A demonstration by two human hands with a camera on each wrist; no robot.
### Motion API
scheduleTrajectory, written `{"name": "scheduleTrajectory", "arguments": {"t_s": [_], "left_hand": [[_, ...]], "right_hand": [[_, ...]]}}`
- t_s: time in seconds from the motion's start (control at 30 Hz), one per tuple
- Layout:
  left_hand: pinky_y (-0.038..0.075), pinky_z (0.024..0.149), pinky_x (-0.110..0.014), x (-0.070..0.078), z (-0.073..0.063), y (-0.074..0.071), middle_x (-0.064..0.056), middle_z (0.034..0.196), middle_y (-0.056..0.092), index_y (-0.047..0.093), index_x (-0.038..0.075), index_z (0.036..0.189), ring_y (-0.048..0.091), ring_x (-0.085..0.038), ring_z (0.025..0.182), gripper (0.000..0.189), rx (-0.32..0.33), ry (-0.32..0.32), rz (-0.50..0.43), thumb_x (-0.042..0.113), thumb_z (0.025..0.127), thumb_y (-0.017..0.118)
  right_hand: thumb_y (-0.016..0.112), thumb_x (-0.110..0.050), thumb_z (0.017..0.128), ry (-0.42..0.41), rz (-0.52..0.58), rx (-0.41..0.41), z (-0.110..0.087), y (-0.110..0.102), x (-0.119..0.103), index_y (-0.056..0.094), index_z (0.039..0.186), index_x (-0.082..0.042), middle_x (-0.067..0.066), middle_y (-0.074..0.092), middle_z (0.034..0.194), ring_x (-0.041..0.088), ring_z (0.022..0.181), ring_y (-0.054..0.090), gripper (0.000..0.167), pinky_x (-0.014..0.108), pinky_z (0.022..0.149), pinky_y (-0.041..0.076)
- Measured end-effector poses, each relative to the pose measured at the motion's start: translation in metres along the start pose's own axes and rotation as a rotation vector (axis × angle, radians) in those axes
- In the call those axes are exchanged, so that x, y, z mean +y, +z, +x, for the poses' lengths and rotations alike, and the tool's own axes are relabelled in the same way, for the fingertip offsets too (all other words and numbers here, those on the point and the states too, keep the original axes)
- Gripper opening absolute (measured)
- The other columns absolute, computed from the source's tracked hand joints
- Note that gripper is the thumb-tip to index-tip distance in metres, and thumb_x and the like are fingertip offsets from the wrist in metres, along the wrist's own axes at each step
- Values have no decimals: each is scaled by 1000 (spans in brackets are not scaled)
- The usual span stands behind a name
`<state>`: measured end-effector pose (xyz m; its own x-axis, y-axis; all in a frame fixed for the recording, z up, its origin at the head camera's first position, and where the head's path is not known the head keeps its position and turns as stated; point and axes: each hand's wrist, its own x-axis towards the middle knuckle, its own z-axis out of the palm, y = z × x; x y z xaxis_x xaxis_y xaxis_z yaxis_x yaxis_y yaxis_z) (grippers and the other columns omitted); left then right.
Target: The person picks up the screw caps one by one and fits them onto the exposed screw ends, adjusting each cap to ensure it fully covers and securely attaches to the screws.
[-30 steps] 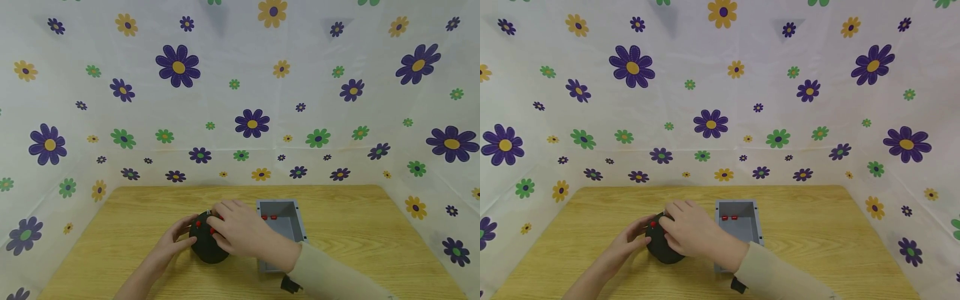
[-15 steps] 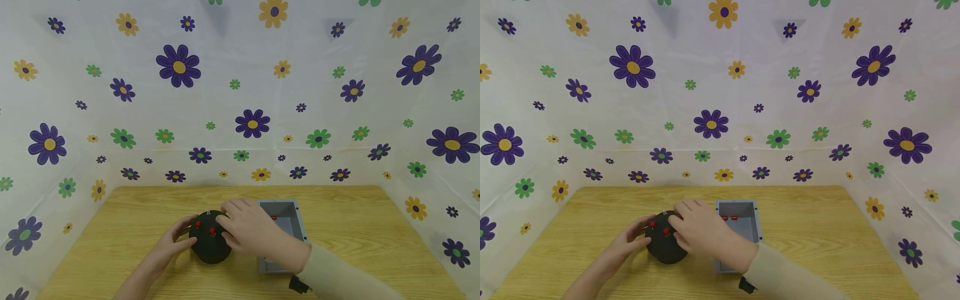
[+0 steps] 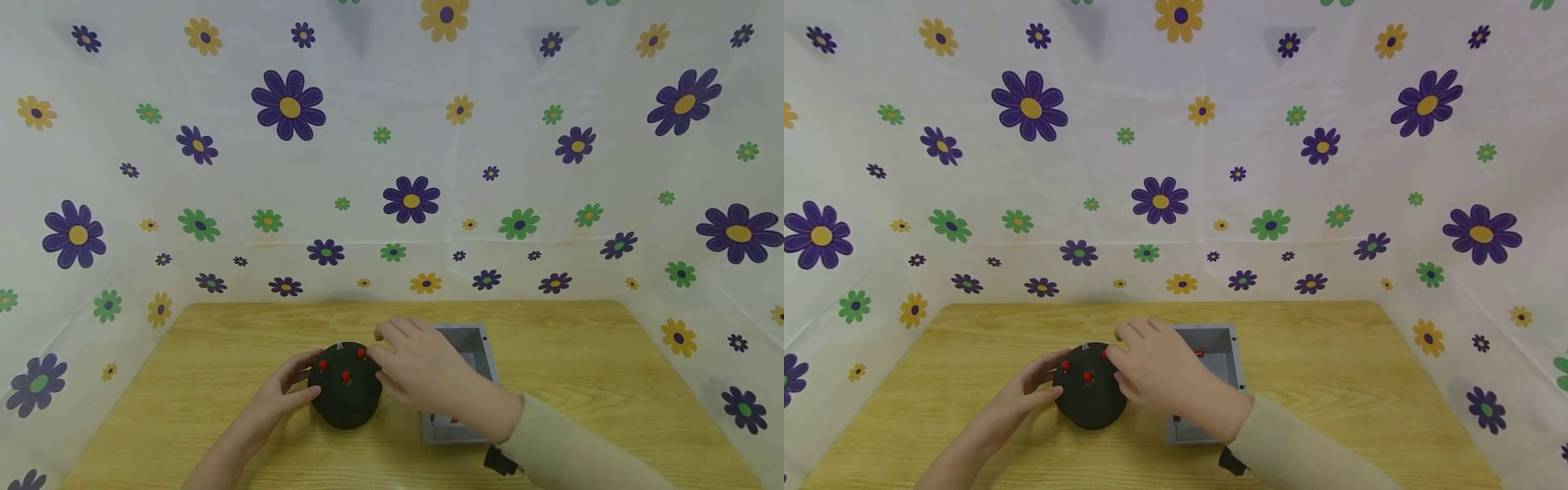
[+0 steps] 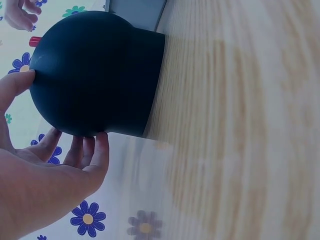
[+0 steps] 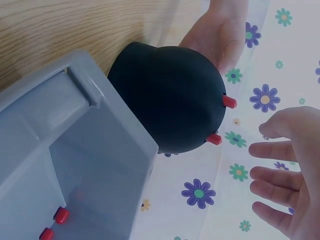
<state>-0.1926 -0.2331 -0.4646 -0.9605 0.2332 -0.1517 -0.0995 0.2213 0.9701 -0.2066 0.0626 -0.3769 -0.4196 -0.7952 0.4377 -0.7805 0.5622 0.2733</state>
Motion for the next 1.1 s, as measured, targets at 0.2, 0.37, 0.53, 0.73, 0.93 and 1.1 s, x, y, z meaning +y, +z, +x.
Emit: {"name": "scheduleTrajectory", "arguments": {"t_s": [0.2,0.37,0.53,0.73,0.93,1.1], "left_hand": [[44,117,-57,0,-1,0,-24,166,38,37,6,163,37,-45,151,71,-8,-2,-3,16,101,70],[43,118,-59,1,-1,-1,-23,167,38,36,6,164,36,-45,151,72,-18,-8,-3,17,101,70],[42,119,-59,1,0,-1,-23,167,37,36,7,164,36,-44,151,72,-18,-19,-6,16,101,71],[42,119,-60,2,0,-2,-23,167,37,37,6,163,36,-44,152,72,-14,-19,-6,16,101,71],[43,118,-58,4,0,-2,-23,166,38,37,6,163,36,-44,152,72,-15,-19,-3,16,100,71],[44,118,-57,5,-1,-2,-24,166,38,37,5,163,36,-45,152,72,-12,-20,2,15,100,71]], "right_hand": [[81,-35,93,0,1,19,-4,1,2,74,111,-20,0,68,118,18,111,64,24,34,98,57],[82,-34,92,10,2,16,-8,1,4,74,109,-19,1,68,118,19,111,65,24,35,98,58],[82,-34,92,23,10,2,-11,0,6,73,110,-19,1,68,119,19,111,64,25,35,97,58],[82,-32,92,31,11,-7,-15,0,10,73,110,-18,1,67,119,19,112,64,24,35,97,59],[82,-34,92,31,-24,-1,-19,-1,14,72,112,-18,2,68,119,20,110,65,27,36,95,59],[81,-35,92,46,-29,-2,-23,0,17,72,111,-18,2,68,118,20,108,66,27,36,93,59]]}}
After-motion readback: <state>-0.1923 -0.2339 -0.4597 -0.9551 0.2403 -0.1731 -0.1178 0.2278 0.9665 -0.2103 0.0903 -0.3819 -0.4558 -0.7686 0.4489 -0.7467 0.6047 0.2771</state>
